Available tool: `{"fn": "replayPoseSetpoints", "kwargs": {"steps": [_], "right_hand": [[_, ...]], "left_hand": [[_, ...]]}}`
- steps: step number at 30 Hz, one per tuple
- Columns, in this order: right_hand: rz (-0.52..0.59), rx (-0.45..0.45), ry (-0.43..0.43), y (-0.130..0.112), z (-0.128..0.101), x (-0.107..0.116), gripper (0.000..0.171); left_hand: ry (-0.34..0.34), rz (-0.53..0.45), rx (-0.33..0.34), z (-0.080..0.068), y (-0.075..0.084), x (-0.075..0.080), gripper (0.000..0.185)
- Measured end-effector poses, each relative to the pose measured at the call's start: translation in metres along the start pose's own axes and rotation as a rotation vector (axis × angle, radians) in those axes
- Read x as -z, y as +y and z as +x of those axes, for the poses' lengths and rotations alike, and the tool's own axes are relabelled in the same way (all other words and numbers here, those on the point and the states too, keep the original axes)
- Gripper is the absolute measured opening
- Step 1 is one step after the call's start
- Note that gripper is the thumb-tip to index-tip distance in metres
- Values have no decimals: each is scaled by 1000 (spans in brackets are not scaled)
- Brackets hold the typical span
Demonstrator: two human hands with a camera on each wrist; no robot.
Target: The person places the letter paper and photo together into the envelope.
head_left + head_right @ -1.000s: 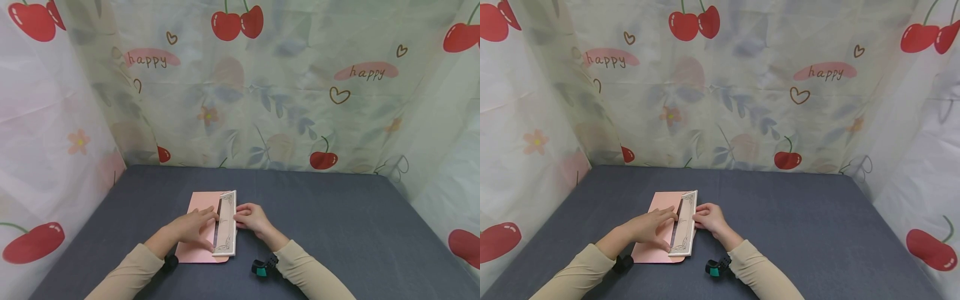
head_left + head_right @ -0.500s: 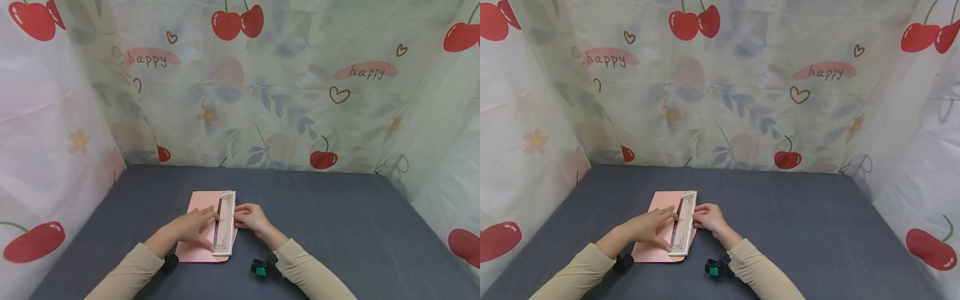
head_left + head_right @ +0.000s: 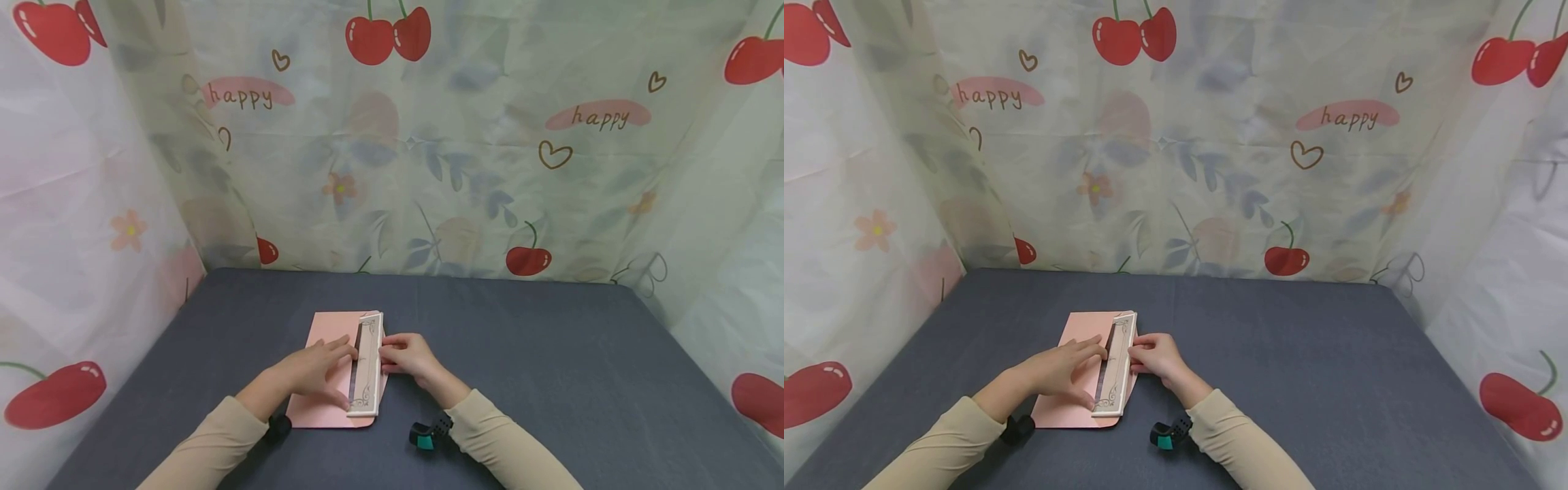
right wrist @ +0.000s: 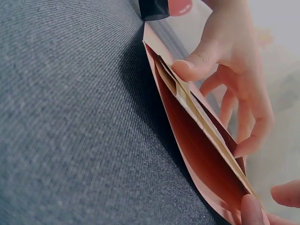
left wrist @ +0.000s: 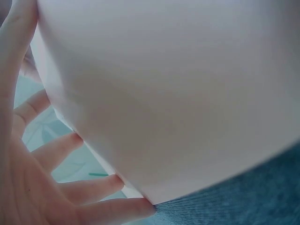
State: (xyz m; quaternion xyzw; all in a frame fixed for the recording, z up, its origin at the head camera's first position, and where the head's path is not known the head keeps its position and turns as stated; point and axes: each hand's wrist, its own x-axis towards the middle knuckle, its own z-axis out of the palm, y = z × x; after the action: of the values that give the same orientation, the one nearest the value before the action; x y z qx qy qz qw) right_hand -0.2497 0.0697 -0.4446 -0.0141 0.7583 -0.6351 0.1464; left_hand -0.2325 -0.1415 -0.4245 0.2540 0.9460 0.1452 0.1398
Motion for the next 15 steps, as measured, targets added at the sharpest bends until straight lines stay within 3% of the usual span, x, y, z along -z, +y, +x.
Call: {"fn": "replayPoseSetpoints", "kwargs": {"steps": [15], "right_hand": [[2,-5,-11,-3,-2,-1,36]], "left_hand": [[4,3,-15,0,0,0,71]]}}
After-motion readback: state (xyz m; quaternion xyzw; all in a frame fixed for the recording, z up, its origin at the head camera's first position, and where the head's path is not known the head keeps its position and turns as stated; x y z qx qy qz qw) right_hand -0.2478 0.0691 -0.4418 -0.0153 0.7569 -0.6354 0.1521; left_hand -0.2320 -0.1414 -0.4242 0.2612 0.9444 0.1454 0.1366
